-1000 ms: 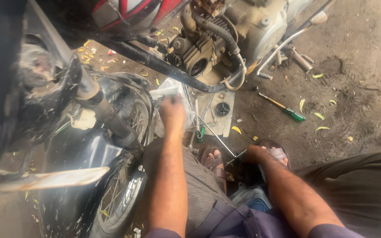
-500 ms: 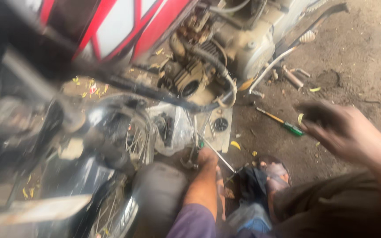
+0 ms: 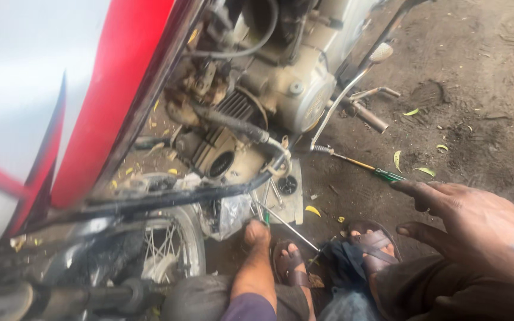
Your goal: The person is repairing a motorcycle engine. They use a hammer and screwdriver to loosen and remove parts, then use a wrench to adjust components within the engine.
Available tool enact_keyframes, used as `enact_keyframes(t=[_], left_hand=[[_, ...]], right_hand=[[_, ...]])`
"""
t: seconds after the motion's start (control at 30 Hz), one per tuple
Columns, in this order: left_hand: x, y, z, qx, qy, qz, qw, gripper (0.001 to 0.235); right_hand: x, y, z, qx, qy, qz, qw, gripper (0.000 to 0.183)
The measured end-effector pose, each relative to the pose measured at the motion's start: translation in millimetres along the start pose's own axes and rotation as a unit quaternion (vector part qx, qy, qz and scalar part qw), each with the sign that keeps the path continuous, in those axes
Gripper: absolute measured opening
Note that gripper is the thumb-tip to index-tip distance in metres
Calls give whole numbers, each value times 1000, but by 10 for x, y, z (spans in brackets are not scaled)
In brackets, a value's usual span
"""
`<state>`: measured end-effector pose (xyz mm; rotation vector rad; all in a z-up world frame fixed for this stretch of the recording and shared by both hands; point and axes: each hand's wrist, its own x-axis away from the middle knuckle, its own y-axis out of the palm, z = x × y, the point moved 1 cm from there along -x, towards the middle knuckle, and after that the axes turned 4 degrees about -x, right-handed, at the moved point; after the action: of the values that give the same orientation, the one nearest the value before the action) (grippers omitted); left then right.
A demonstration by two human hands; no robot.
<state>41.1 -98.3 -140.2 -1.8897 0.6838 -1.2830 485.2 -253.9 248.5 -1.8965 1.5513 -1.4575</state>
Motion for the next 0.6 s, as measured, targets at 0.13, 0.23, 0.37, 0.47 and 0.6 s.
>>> enact_keyframes(t=[0.13, 0.23, 0.37, 0.47, 0.6], left_hand=[[212, -215, 138, -23, 53, 15, 998, 31], [507, -484, 237, -43, 98, 51, 993, 31], [714, -1007, 201, -61, 123, 68, 988, 45], [771, -1410, 114, -104, 127, 25, 986, 40], [1118, -1784, -143, -125, 216, -36, 968, 36]], right_hand=[[75, -85, -87, 14, -9, -24, 1000, 81], [160, -131, -164, -9, -16, 1, 1000, 79], [265, -117, -224, -29, -39, 13, 999, 70], [309, -60, -281, -17, -96, 43, 994, 69], [237, 117, -332, 20, -73, 32, 997, 66]])
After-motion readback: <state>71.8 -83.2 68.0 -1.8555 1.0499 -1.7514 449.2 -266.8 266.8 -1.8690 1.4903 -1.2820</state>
